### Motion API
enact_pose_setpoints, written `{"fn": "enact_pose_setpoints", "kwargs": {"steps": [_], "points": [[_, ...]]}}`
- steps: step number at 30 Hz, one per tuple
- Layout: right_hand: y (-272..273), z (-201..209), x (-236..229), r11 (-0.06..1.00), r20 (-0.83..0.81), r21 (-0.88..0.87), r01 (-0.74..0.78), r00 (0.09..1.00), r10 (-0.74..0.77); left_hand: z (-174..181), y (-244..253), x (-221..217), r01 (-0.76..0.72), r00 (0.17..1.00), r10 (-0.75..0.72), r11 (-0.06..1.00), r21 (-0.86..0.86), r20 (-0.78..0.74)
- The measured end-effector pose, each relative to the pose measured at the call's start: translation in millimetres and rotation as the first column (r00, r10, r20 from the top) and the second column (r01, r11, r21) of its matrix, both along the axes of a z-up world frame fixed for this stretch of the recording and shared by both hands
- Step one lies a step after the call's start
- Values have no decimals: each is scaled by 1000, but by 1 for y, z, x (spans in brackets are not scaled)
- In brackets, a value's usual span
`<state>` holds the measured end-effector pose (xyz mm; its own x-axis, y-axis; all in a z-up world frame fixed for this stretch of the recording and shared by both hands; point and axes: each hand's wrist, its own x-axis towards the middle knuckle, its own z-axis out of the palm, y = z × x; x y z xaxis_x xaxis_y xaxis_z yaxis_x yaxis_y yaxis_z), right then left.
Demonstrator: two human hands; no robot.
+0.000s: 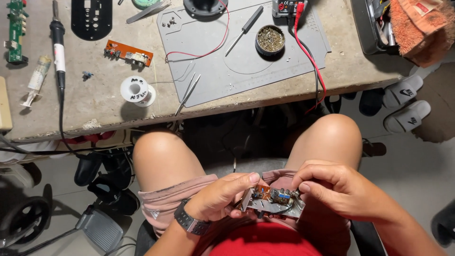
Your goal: The person solders a small electronic component using a soldering iron and solder wire. They then pick up a circuit board, insert the component into it, and continue soldering the component while holding the board.
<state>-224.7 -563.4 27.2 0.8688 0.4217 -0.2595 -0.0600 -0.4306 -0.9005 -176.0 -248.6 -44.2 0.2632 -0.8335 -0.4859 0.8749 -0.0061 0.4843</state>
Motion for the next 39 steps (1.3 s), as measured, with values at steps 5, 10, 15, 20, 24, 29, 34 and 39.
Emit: {"fn": "enact_pose_setpoints", "kwargs": {"steps": [5, 10, 15, 20, 24, 29, 34, 39], "points": [[-3, -2, -4, 999, -44, -41, 34, 998, -36, -1, 0, -1, -20, 1000, 20, 1000, -1, -14], [-1, 0, -1, 994, -58, -102, 26, 998, -32, -2, -1, -3, -16, 1000, 16, 999, 38, -9], [1, 1, 0, 998, -44, -51, -43, 998, 41, 1, 0, -2, -16, 1000, 17, 999, 37, -9], [0, -6, -4, 998, -57, -60, -31, 998, 27, -11, -2, -6, -33, 999, 34, 998, 59, -14], [0, -3, -5, 997, -65, -63, -35, 997, 31, -10, -2, -6, -31, 999, 31, 998, 59, 8], [-2, -8, -4, 996, -87, -85, -33, 996, 25, -7, -4, -6, -40, 999, 40, 996, 79, 1], [-2, -12, -3, 995, -92, -86, -42, 995, 34, 0, -4, -4, -37, 999, 38, 996, 78, -10], [-1, -18, -3, 996, -157, -87, -18, 988, 4, 4, -4, -3, -8, 1000, 10, 996, 86, -24]]}}
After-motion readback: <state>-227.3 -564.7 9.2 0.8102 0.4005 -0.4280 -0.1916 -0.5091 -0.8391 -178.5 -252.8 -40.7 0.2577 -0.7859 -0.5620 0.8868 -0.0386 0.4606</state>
